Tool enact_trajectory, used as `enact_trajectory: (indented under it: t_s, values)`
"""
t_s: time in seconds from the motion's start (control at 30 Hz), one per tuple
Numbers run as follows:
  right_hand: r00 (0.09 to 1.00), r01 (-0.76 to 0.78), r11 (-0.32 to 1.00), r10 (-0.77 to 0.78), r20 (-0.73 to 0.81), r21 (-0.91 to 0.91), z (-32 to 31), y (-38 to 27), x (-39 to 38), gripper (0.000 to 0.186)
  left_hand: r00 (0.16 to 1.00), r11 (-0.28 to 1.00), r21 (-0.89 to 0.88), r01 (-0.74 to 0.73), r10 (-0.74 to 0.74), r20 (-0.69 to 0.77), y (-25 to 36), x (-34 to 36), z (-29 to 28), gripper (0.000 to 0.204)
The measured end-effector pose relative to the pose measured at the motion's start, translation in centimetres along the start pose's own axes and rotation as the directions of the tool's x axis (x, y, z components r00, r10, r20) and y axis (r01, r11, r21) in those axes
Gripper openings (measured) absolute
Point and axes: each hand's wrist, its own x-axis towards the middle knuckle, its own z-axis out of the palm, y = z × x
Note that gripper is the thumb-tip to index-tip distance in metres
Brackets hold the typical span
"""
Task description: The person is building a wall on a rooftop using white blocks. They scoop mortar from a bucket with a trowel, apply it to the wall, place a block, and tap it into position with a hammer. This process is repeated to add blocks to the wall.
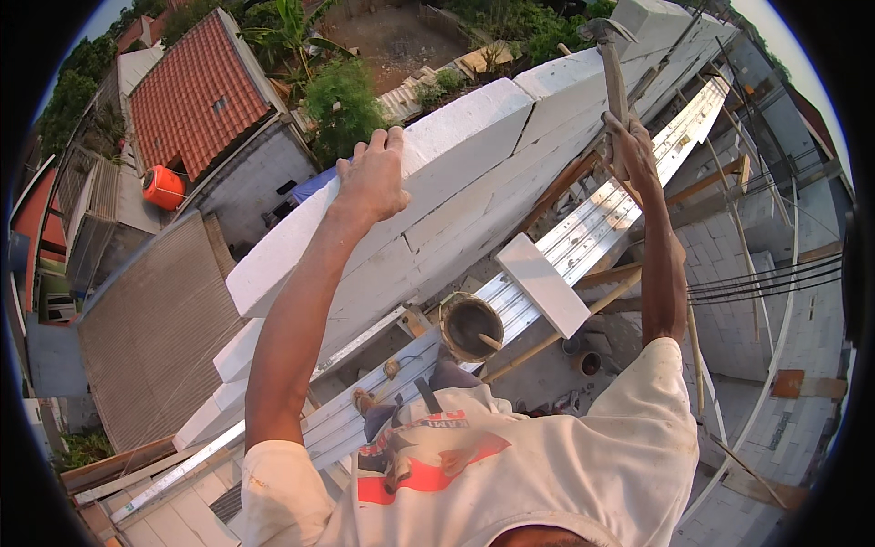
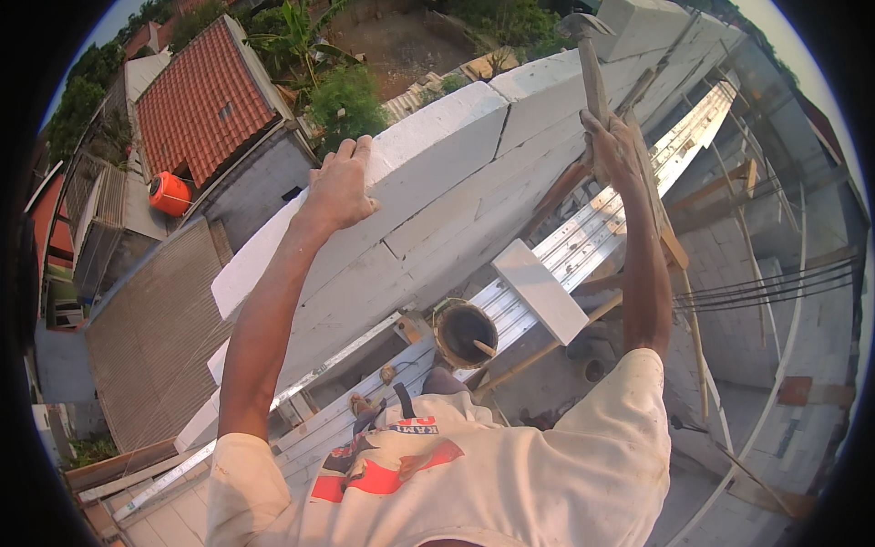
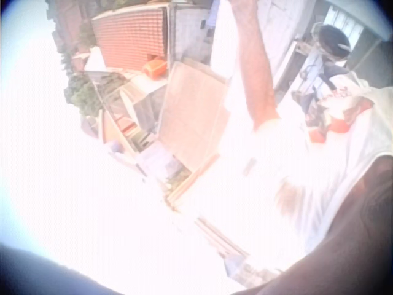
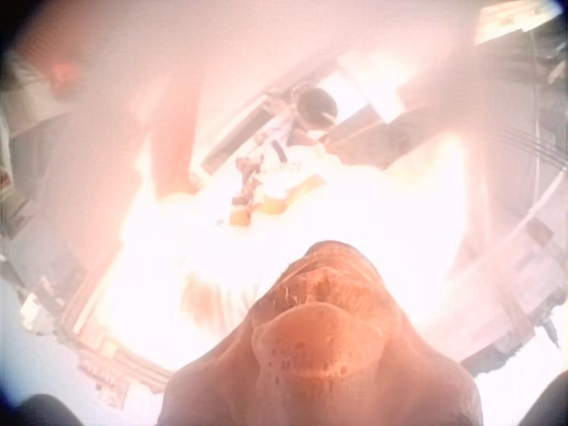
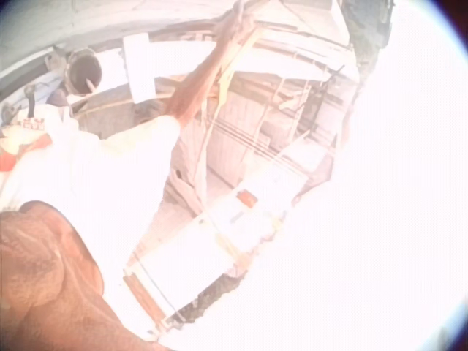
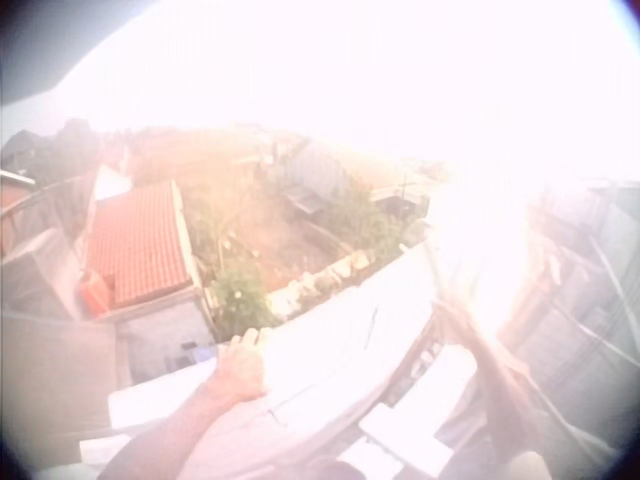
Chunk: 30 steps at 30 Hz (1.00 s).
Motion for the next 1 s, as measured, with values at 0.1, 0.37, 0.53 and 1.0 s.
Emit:
enact_trajectory:
  t_s: [0.1, 0.37, 0.53, 1.0]
  values:
    - [0.996, 0.082, 0.994, -0.083, -0.012, -0.076, 0.5, -3.9, -3.9, 0.054, 1.000, 1.000, 0.003, 0.009, -0.009, 0.018, 0.2, -0.1, -0.5, 0.110]
    - [0.940, 0.325, 0.818, -0.332, 0.071, -0.475, 0.7, -5.0, -3.1, 0.059, 1.000, 0.999, -0.036, -0.012, 0.012, 0.016, 0.2, 0.4, -0.3, 0.112]
    - [0.885, 0.454, 0.646, -0.248, 0.394, -0.614, 0.4, -6.0, -0.6, 0.055, 1.000, 0.998, -0.059, -0.016, 0.015, -0.023, -0.8, 0.2, 0.3, 0.103]
    - [0.894, 0.448, 0.729, -0.373, 0.248, -0.518, 3.0, -6.6, -5.2, 0.053, 1.000, 0.998, -0.070, 0.011, -0.013, -0.019, -0.2, 0.2, 0.2, 0.103]
